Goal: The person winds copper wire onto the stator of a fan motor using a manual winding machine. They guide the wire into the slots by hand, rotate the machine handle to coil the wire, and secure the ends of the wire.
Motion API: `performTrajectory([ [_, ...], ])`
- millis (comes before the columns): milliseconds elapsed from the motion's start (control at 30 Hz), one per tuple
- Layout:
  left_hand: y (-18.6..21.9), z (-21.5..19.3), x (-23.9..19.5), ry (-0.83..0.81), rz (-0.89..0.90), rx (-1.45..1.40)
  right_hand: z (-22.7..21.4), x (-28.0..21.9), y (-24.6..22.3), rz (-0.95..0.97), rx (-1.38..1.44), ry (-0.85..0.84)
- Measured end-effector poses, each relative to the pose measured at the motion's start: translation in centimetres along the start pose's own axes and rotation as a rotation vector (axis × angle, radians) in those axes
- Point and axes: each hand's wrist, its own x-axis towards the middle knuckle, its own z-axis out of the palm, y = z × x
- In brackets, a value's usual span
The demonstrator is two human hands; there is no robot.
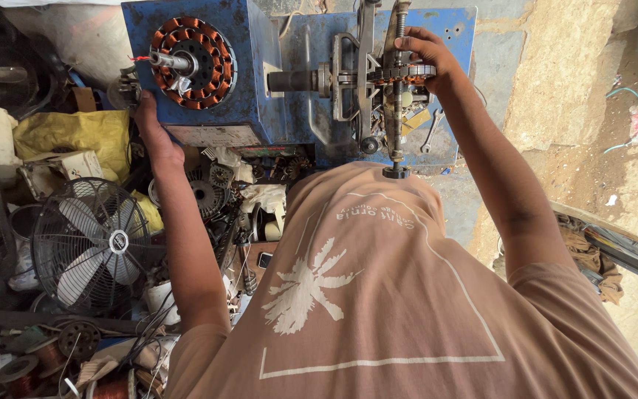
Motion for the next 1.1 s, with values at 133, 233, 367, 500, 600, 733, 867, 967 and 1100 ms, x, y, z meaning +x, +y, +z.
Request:
performTrajectory([
  [133,-0.3,-0.3,0.3,0.007,0.005,-0.013,-0.3,0.1,0.2,-0.018,-0.033,-0.013],
  [233,-0.2,-0.2,0.1,0.001,0.009,0.004,-0.5,0.3,0.3,-0.013,-0.038,-0.004],
  [367,0.3,0.0,-0.1,-0.043,0.021,0.012,-0.3,0.3,0.3,-0.007,-0.044,0.013],
  [500,0.4,0.3,-0.2,-0.043,0.023,-0.005,-0.1,0.2,0.1,-0.006,-0.057,0.021],
  [600,0.4,0.2,-0.1,-0.043,0.036,-0.015,-0.2,0.2,0.1,-0.019,-0.045,-0.007],
  [733,0.5,0.5,-0.3,-0.072,0.04,-0.047,-2.0,1.2,1.7,-0.048,-0.034,0.044],
  [867,0.6,2.3,-1.9,0.311,0.322,0.327,-4.8,2.3,6.7,-0.331,0.045,0.447],
  [967,-2.0,5.9,-8.6,0.515,0.823,0.823,-4.8,0.1,10.5,-0.623,-0.562,0.861],
  [1100,-5.1,17.2,-15.9,-0.155,0.969,0.604,1.2,-3.8,12.0,-0.573,-1.228,0.841],
])
